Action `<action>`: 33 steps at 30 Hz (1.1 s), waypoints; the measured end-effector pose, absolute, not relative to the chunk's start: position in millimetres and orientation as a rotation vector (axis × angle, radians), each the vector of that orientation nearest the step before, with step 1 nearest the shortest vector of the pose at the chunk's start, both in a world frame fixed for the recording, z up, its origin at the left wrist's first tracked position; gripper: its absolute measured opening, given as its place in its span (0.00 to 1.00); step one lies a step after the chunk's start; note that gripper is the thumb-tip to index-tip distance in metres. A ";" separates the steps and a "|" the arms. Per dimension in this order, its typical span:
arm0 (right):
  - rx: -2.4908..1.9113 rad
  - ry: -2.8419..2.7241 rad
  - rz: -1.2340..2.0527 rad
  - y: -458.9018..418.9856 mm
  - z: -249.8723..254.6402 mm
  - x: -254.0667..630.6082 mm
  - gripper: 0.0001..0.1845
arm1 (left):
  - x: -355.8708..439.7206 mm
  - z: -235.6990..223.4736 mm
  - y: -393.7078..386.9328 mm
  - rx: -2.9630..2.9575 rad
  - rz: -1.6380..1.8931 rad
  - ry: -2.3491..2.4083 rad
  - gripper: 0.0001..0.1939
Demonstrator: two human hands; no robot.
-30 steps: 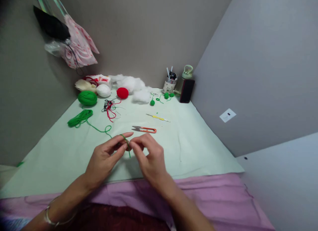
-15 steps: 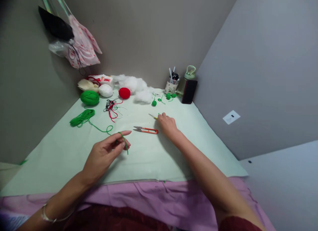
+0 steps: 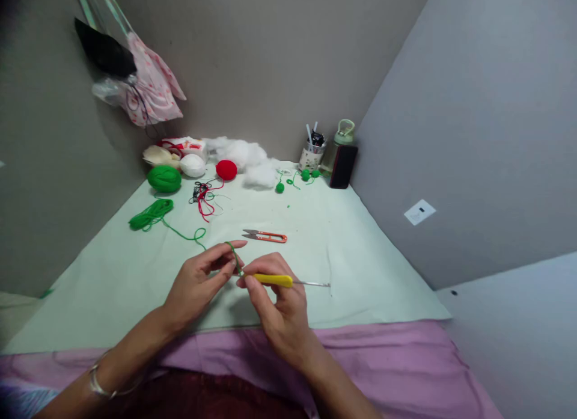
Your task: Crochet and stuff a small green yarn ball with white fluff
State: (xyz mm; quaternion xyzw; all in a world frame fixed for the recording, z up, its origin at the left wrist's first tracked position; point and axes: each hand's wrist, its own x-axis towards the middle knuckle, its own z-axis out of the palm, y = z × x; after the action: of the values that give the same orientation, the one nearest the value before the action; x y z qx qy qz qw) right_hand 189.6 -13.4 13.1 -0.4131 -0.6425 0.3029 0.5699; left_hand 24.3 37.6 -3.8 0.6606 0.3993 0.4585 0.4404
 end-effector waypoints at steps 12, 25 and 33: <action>-0.964 -1.752 0.178 -11.9 -3.6 190.7 0.17 | 25.1 0.2 33.1 1.550 1.126 0.978 0.16; -0.995 -1.780 -0.144 -17.6 -28.9 188.0 0.30 | 29.9 -2.5 25.4 1.177 1.065 0.790 0.18; -1.001 -1.521 0.445 -17.4 -8.3 192.9 0.14 | 27.7 4.7 28.3 1.129 0.979 0.769 0.23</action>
State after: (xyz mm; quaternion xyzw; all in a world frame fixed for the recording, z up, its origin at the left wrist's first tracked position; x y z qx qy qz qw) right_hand 192.9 -17.4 -8.3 -0.4306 -0.6539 0.1913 0.5920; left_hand 27.7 28.3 4.7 0.5005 0.3410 0.4337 0.6672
